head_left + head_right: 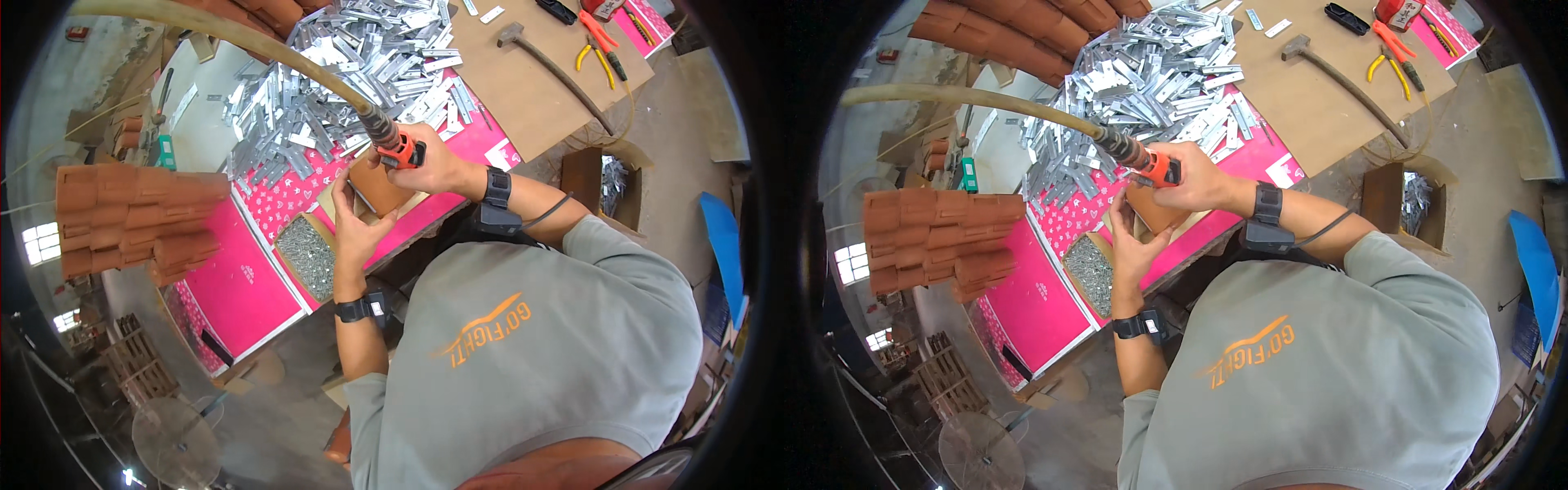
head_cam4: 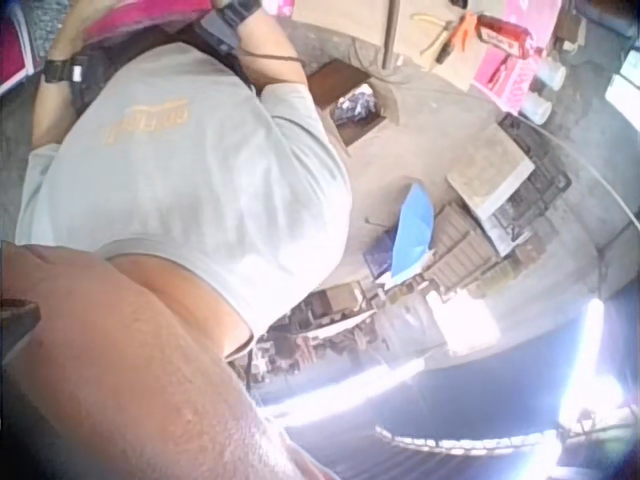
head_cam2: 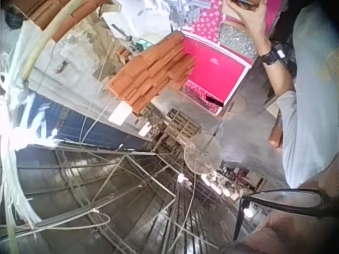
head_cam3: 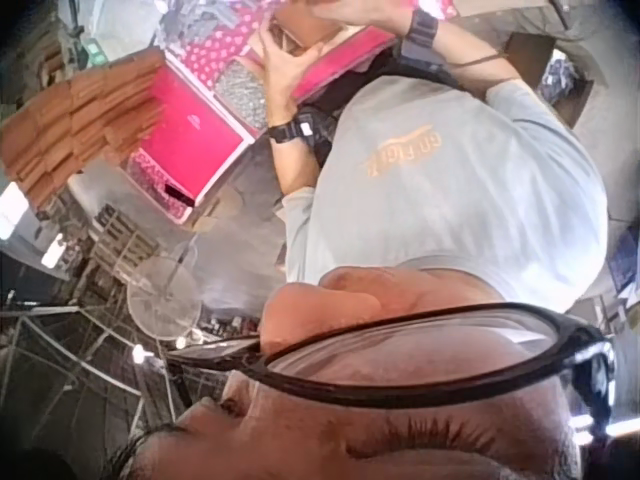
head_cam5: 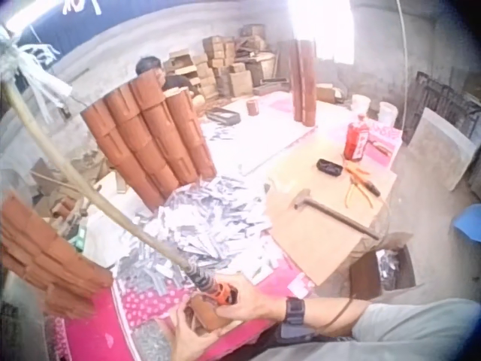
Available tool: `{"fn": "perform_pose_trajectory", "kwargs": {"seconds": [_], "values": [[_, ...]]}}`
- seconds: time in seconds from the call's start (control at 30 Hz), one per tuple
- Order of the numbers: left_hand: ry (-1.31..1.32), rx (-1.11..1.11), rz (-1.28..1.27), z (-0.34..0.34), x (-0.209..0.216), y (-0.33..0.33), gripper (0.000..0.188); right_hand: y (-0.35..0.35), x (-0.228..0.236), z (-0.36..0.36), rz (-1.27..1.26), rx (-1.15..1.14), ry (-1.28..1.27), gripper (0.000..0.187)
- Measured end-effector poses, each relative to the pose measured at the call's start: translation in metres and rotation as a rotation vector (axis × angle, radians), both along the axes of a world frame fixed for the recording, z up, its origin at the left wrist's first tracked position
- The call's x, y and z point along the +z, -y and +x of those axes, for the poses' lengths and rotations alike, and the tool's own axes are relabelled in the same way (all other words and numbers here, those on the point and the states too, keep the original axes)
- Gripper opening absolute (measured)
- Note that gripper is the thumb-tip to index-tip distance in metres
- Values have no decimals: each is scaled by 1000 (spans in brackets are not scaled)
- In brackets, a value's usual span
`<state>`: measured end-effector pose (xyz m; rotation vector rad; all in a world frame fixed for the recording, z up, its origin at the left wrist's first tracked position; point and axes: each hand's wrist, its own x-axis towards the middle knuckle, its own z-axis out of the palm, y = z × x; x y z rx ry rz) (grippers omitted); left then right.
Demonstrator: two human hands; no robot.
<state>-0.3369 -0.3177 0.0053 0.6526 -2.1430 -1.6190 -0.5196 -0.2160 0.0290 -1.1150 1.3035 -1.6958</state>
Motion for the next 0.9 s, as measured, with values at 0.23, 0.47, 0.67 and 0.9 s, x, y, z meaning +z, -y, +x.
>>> {"fn": "perform_pose_trajectory", "kwargs": {"seconds": [0.23, 0.47, 0.67, 0.9], "values": [[64, -39, 12, 10, -4, 5, 104, -1, -10, 2, -38, 5, 15, 29], [237, -58, -173, 20, -14, 11, 110, -1, -16, 1, -103, -17, -15, 27], [246, -118, -360, 18, -3, 46, 100, -3, -10, 2, -73, -14, 16, 26], [593, 469, -645, -18, -18, 141, 50, 2, -19, -1, -61, -17, 16, 28]]}}
